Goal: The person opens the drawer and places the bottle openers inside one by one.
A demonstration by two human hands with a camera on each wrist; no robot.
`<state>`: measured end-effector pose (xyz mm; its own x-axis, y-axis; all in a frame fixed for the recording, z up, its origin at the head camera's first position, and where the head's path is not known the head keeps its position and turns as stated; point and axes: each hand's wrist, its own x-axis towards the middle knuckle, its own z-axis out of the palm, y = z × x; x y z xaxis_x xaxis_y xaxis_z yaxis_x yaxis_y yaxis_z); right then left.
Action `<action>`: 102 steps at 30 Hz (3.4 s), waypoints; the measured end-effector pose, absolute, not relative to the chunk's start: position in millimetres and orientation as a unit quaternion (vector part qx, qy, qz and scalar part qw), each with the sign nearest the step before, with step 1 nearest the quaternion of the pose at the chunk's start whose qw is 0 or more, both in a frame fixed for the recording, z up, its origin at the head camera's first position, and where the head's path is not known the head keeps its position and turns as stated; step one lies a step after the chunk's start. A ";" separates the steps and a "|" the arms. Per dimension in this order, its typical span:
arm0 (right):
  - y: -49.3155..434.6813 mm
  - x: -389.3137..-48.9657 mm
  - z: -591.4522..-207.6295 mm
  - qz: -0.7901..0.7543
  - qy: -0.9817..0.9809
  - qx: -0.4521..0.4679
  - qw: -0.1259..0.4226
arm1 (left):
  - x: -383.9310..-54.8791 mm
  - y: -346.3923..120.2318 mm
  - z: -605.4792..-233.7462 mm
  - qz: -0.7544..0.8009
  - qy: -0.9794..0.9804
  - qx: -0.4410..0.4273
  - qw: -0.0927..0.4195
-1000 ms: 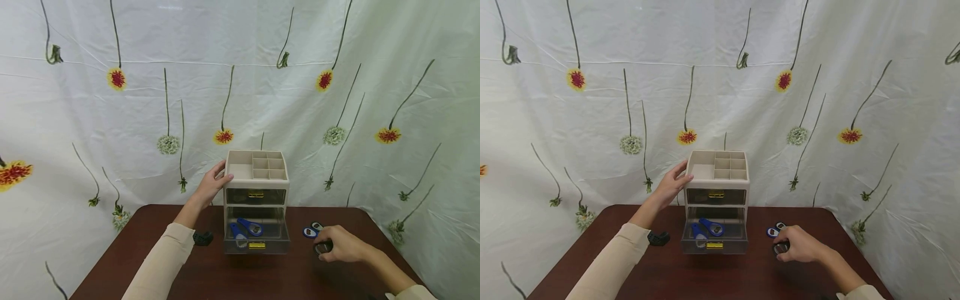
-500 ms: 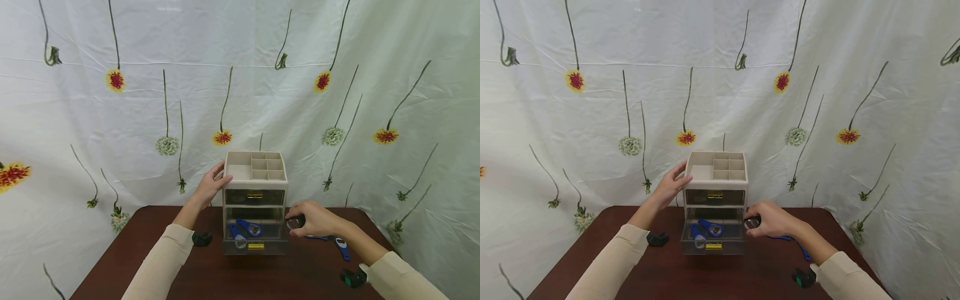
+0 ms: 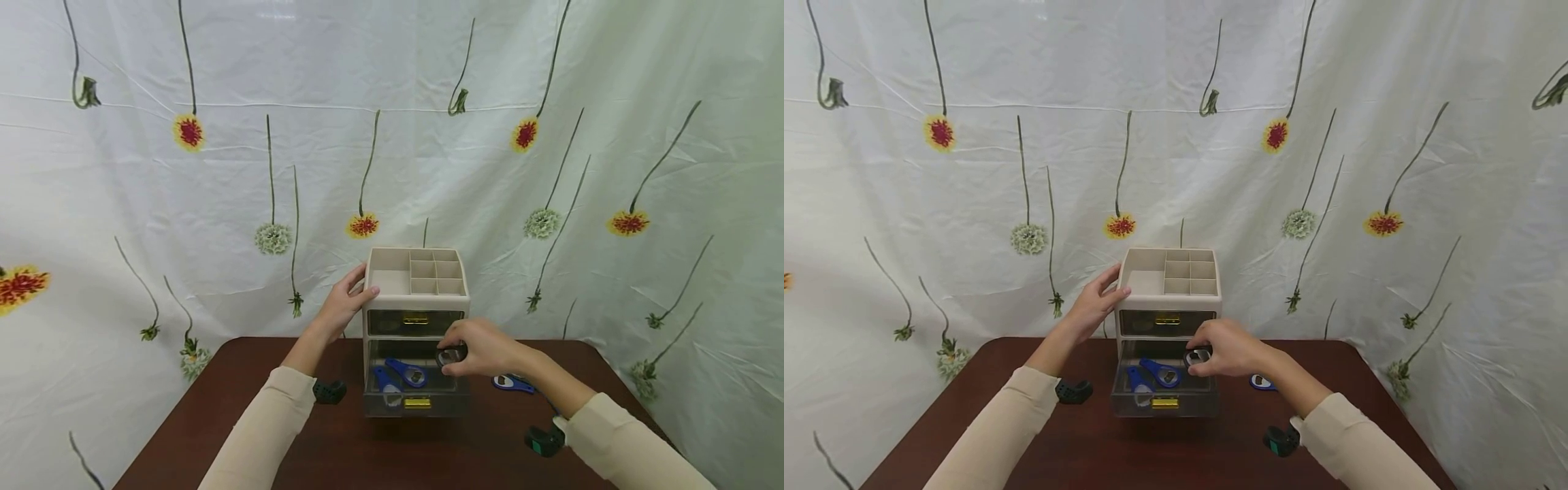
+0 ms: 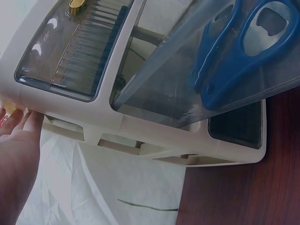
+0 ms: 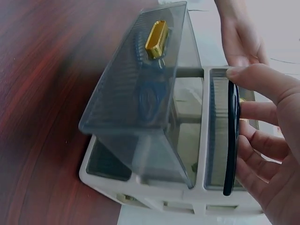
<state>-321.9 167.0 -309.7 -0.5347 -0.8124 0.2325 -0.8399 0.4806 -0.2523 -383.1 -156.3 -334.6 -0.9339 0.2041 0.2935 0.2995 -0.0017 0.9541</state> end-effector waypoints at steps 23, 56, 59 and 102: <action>122.7 -333.1 -326.6 0.167 -0.856 0.489 0.006 | -382.2 -151.9 -331.8 -0.682 -0.708 -0.181 0.037; 161.1 -264.8 -337.2 0.429 -0.852 0.301 -0.002 | -384.1 -156.1 -330.6 -0.689 -0.703 -0.173 0.036; 160.1 -254.4 -344.3 0.495 -0.825 0.265 -0.065 | -384.2 -155.9 -331.4 -0.689 -0.703 -0.172 0.036; 109.5 -228.0 -430.6 0.740 -0.646 0.025 -0.186 | -381.8 -155.4 -333.9 -0.692 -0.699 -0.180 0.029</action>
<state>-228.0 109.5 -430.6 -0.9295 -0.3079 -0.2032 0.2427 -0.0955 -0.9654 -381.8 -155.4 -333.9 -0.9335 0.2107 0.2900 0.2921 -0.0219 0.9561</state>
